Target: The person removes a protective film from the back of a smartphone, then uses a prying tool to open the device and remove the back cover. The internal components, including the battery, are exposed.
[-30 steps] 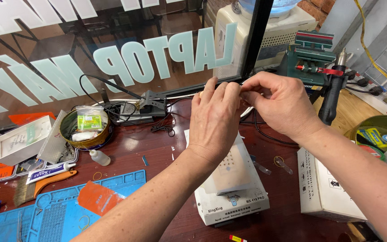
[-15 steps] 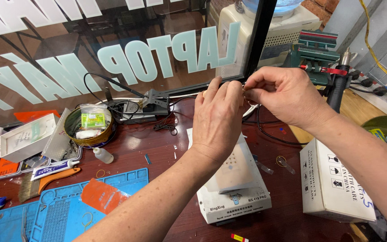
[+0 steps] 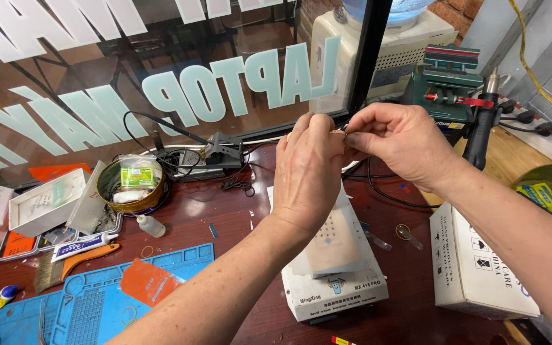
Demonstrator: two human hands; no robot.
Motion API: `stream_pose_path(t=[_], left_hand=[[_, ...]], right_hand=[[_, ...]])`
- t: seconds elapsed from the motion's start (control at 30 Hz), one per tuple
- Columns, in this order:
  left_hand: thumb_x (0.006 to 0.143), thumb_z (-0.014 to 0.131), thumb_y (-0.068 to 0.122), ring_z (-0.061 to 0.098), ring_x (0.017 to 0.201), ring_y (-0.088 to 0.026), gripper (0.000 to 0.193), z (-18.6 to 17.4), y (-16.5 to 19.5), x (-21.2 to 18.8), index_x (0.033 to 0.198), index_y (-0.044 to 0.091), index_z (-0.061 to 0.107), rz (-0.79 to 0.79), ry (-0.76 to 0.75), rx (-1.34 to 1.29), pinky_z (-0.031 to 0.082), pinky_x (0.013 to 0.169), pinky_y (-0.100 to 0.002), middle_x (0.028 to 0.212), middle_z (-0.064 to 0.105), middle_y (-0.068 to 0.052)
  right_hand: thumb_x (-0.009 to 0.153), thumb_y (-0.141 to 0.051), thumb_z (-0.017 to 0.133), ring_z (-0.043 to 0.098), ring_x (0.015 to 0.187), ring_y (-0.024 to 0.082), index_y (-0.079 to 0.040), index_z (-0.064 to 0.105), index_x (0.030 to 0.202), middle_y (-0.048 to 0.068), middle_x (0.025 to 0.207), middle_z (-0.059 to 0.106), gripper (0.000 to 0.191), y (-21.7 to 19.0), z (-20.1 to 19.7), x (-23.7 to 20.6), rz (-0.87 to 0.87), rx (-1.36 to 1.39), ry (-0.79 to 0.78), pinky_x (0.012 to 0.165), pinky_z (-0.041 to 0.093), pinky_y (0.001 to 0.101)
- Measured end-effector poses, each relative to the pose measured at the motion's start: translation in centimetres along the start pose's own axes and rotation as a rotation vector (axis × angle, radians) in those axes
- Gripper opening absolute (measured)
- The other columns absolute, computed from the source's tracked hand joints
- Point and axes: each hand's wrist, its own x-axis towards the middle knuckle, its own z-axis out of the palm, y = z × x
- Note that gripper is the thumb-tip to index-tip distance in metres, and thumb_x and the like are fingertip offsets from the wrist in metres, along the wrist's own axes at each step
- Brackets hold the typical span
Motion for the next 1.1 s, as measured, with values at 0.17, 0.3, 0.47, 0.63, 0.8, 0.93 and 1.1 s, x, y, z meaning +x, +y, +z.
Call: stream_pose_path(t=[0.17, 0.3, 0.47, 0.63, 0.8, 0.93, 1.1], left_hand=[[0.086, 0.069, 0.004, 0.059, 0.119, -0.032, 0.016, 0.0, 0.2, -0.2, 0.098, 0.008, 0.059, 0.055, 0.033, 0.006, 0.045, 0.096, -0.048, 0.101, 0.063, -0.008], [0.084, 0.069, 0.004, 0.058, 0.122, -0.035, 0.024, 0.2, 0.3, 0.1, 0.104, 0.008, 0.057, 0.053, 0.058, 0.034, 0.045, 0.095, -0.049, 0.102, 0.067, -0.009], [0.083, 0.071, 0.006, 0.062, 0.109, -0.031, 0.028, 0.1, 0.3, 0.4, 0.108, 0.008, 0.059, -0.053, -0.053, -0.003, 0.046, 0.089, -0.047, 0.100, 0.068, -0.008], [0.082, 0.071, 0.007, 0.062, 0.105, -0.031, 0.028, 0.3, 0.0, 1.2, 0.110, 0.008, 0.065, -0.049, -0.087, 0.035, 0.047, 0.086, -0.047, 0.103, 0.070, -0.008], [0.091, 0.068, 0.012, 0.063, 0.102, -0.032, 0.016, -0.1, -0.7, 1.8, 0.107, 0.008, 0.071, -0.067, -0.161, 0.005, 0.050, 0.085, -0.047, 0.100, 0.070, -0.010], [0.088, 0.068, 0.012, 0.064, 0.100, -0.034, 0.022, -0.3, -0.8, 2.4, 0.109, 0.007, 0.072, -0.074, -0.184, 0.001, 0.053, 0.086, -0.046, 0.103, 0.072, -0.012], [0.093, 0.066, 0.013, 0.075, 0.094, -0.031, 0.020, -0.8, -2.0, 4.3, 0.109, 0.007, 0.075, -0.302, -0.376, -0.051, 0.059, 0.087, -0.039, 0.100, 0.078, -0.018]], right_hand=[[0.094, -0.001, 0.067, 0.075, 0.087, 0.013, 0.002, 0.069, 0.101, 0.007, 0.093, 0.075, 0.008, -0.6, 0.1, -0.5, -0.104, -0.143, 0.009, 0.079, 0.064, 0.0278], [0.094, -0.003, 0.069, 0.073, 0.083, 0.012, 0.001, 0.069, 0.100, 0.007, 0.090, 0.075, 0.007, -0.9, 0.8, -0.9, -0.049, -0.162, 0.104, 0.074, 0.063, 0.0273], [0.094, -0.004, 0.069, 0.075, 0.082, 0.009, 0.000, 0.070, 0.100, 0.005, 0.090, 0.077, 0.007, -0.8, 1.3, -1.3, -0.117, -0.227, 0.166, 0.075, 0.063, 0.0241], [0.096, -0.002, 0.067, 0.074, 0.082, 0.009, 0.001, 0.070, 0.102, 0.006, 0.091, 0.076, 0.007, 0.3, 2.1, -1.6, -0.148, -0.144, 0.241, 0.074, 0.062, 0.0237], [0.096, -0.001, 0.067, 0.074, 0.080, 0.010, 0.001, 0.070, 0.102, 0.007, 0.090, 0.076, 0.007, 0.8, 1.8, -1.1, -0.112, -0.048, 0.197, 0.073, 0.063, 0.0240], [0.096, -0.002, 0.067, 0.072, 0.081, 0.010, 0.002, 0.070, 0.102, 0.006, 0.091, 0.075, 0.007, 0.6, 1.8, -0.8, -0.097, -0.023, 0.196, 0.073, 0.062, 0.0241], [0.101, -0.005, 0.058, 0.070, 0.090, 0.010, 0.001, 0.067, 0.114, 0.005, 0.099, 0.074, 0.017, 0.3, -0.2, -1.1, -0.240, -0.199, 0.203, 0.077, 0.057, 0.0250]])
